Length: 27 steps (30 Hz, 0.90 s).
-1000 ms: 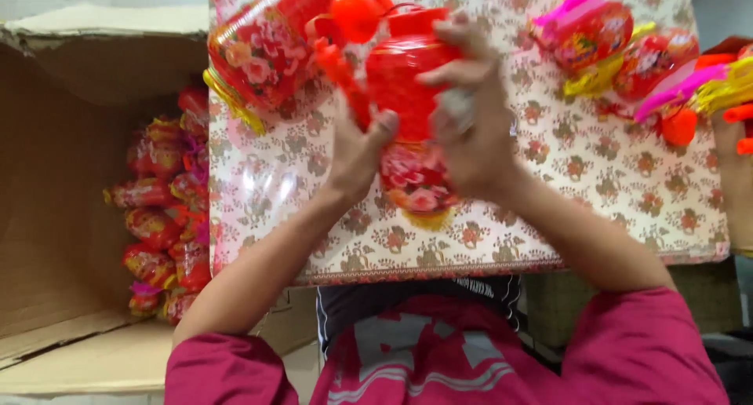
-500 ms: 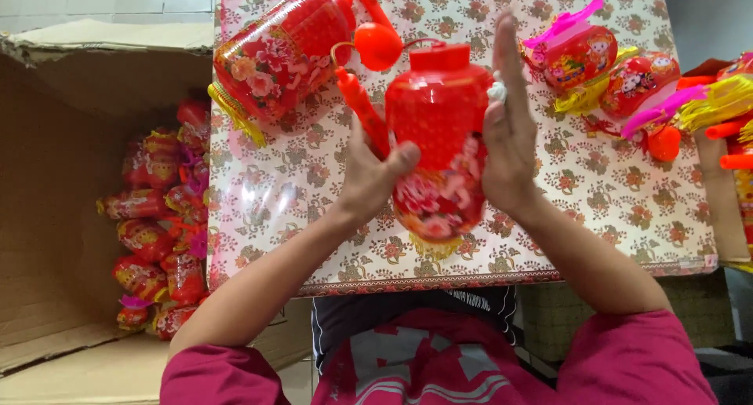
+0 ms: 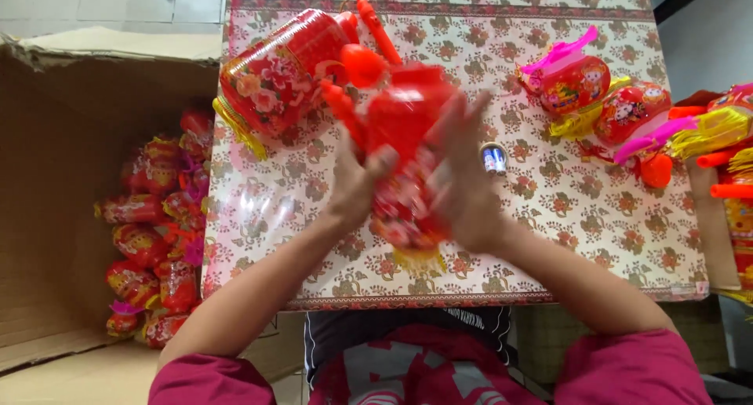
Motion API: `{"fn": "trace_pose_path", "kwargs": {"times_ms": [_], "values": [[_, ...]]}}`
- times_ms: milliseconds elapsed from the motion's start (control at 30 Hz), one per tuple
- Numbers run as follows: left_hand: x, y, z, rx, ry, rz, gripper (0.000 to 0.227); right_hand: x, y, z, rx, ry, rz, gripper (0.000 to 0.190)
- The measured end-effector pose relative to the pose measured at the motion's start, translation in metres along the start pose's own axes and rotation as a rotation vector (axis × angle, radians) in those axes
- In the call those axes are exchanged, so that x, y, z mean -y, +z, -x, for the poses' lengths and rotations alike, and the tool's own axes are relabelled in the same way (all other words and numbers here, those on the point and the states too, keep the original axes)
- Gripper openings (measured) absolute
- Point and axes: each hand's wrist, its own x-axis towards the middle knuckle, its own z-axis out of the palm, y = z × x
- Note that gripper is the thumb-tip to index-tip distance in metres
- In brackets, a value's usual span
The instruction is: Assembling decorative plastic lanterns by connecting various components like bases, bodies, and handles.
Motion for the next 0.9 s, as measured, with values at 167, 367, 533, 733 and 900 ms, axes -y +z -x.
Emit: {"fn": "trace_pose_path", "kwargs": {"times_ms": [167,367,533,733,900], "values": [[-0.004,0.001,-0.005,-0.035,0.069,0.042,0.101,0.000,0.013,0.018,0.087,-0.279,0.118,0.059],[0.020,-0.002,0.005,0.203,0.070,0.081,0.110,0.003,-0.015,-0.026,-0.102,0.182,-0.163,0.058],[0.002,0.001,0.001,0.237,0.083,0.018,0.074,0.015,-0.016,-0.039,-0.166,0.403,-0.352,0.060],[-0.013,0.001,-0.001,0.067,0.016,-0.048,0.099,0.007,0.007,-0.028,-0.161,0.084,-0.130,0.068],[0.005,-0.019,-0.016,-0.084,0.119,0.034,0.082,-0.014,0.000,-0.014,-0.068,-0.001,-0.017,0.063]]}}
